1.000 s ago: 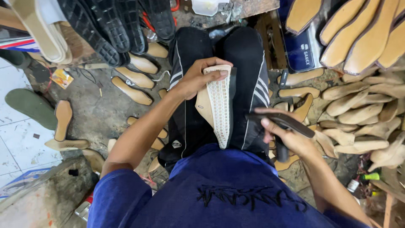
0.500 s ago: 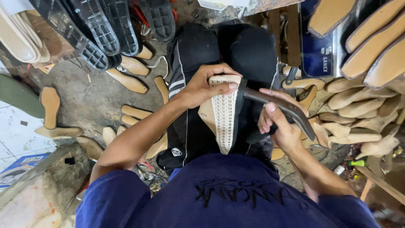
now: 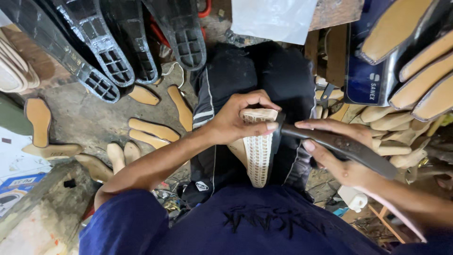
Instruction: The person aligns a black rubber sole with a white shoe upper and presses the edges together. They then use a curved metal tool to tap and secure the sole along the perimeter of the shoe, ensuring a tight fit.
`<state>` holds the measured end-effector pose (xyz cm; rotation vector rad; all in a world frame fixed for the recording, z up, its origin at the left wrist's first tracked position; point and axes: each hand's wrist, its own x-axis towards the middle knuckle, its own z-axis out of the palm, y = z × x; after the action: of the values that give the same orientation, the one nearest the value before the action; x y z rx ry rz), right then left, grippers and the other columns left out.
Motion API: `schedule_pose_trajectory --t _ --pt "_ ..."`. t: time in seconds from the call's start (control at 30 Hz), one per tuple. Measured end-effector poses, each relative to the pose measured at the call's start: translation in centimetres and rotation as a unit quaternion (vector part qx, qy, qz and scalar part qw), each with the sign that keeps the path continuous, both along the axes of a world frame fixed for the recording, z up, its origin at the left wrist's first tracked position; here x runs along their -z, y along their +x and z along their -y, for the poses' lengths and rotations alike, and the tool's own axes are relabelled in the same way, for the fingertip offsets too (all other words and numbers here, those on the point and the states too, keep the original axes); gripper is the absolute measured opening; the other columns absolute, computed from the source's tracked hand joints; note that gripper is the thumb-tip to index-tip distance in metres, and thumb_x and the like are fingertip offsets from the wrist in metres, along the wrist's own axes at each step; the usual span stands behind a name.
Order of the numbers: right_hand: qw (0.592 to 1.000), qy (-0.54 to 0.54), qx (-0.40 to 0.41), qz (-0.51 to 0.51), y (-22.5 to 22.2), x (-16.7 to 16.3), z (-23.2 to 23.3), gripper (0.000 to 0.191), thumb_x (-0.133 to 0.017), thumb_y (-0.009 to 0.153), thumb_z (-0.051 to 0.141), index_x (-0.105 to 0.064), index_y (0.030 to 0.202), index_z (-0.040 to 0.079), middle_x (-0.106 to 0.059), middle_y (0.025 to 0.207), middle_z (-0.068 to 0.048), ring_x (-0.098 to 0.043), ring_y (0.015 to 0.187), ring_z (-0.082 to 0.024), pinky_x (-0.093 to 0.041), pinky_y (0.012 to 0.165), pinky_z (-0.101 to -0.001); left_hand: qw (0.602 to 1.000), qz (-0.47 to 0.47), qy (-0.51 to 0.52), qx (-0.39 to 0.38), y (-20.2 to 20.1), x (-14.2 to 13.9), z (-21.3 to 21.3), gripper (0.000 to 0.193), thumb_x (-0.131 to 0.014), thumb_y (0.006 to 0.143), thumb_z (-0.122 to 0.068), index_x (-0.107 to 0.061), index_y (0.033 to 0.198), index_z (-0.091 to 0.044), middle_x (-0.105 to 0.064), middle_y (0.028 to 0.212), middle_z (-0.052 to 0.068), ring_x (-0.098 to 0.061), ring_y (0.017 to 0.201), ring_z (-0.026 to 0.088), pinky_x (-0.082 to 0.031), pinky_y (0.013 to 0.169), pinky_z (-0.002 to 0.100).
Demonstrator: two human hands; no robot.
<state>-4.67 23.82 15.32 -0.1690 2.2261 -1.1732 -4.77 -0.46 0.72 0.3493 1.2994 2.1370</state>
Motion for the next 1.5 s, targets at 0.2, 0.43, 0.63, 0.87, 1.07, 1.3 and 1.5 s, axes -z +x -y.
schedule_pose_trajectory --t 0.2,0.43,0.63,0.87,1.07,1.3,1.5 --pt "0.991 -0.012 0.107 0.079 0.7 1.4 -1.0 0.032 -0.069 0.093 0.018 -0.072 0.12 0.002 -0.066 0.062 -0.005 -0.056 0.044 -0.01 -0.047 0.041 -0.0254 0.998 0.06 -0.008 0.022 -0.4 0.5 -0.3 0.025 -0.072 0.098 -0.015 -0.068 0.118 -0.001 -0.066 0.103 -0.001 -0.062 0.099 0.005 -0.052 0.089 0.024" --pt "0.813 -0.341 0.436 0.179 7.1 3.5 2.3 0.039 -0.064 0.099 0.016 -0.058 0.134 -0.002 -0.046 0.064 -0.003 -0.05 0.05 -0.013 -0.046 0.046 -0.0298 0.994 0.069 -0.011 -0.083 1.4 2.3 -1.6 0.008 -0.065 0.103 -0.008 -0.065 0.104 0.0 -0.065 0.098 -0.001 -0.06 0.094 0.004 -0.052 0.086 0.023" --pt "0.914 -0.183 0.344 0.117 5.5 2.2 1.0 0.034 -0.065 0.099 0.011 -0.062 0.13 -0.003 -0.054 0.066 -0.003 -0.053 0.05 -0.011 -0.047 0.045 -0.0274 0.989 0.124 -0.018 -0.082 1.1 2.0 -2.9 0.01 -0.069 0.101 -0.005 -0.064 0.095 0.001 -0.065 0.09 -0.001 -0.062 0.086 0.003 -0.053 0.076 0.021" --pt "0.99 -0.044 0.119 0.054 0.6 1.3 -0.8 0.03 -0.068 0.093 0.012 -0.069 0.12 -0.001 -0.068 0.065 -0.003 -0.059 0.042 -0.005 -0.046 0.039 -0.0227 0.993 0.083 -0.041 -0.068 1.7 2.7 -2.9 0.012 -0.073 0.098 -0.008 -0.066 0.096 0.001 -0.068 0.089 0.001 -0.062 0.083 0.003 -0.054 0.072 0.021" --pt "0.987 -0.035 0.129 0.086 -1.4 0.8 -1.0 0.029 -0.068 0.095 0.014 -0.071 0.12 -0.001 -0.057 0.06 0.0 -0.052 0.041 -0.009 -0.044 0.038 -0.0263 0.993 0.088 -0.033 -0.066 -0.6 4.2 -3.5 0.019 -0.068 0.1 -0.018 -0.065 0.09 -0.002 -0.066 0.082 -0.004 -0.062 0.078 0.002 -0.051 0.067 0.023" --pt "0.892 -0.348 0.274 0.085 4.4 1.6 0.9 0.037 -0.068 0.097 0.016 -0.064 0.127 -0.006 -0.046 0.058 -0.003 -0.046 0.044 -0.014 -0.041 0.042 -0.0307 0.978 -0.043 -0.112 -0.172 -0.9 -2.0 -1.6 0.036 -0.062 0.109 -0.024 -0.06 0.079 -0.004 -0.049 0.071 -0.008 -0.042 0.07 0.002 -0.035 0.059 0.024" --pt "0.818 -0.539 0.199 -0.008 8.8 -0.5 0.3 0.038 -0.064 0.103 0.018 -0.058 0.133 -0.004 -0.045 0.066 -0.005 -0.047 0.052 -0.017 -0.044 0.048 -0.0334 0.868 -0.393 -0.166 -0.254 2.4 -14.5 1.4 0.01 -0.065 0.1 -0.001 -0.062 0.092 0.005 -0.064 0.092 0.006 -0.062 0.082 0.011 -0.049 0.072 0.027"
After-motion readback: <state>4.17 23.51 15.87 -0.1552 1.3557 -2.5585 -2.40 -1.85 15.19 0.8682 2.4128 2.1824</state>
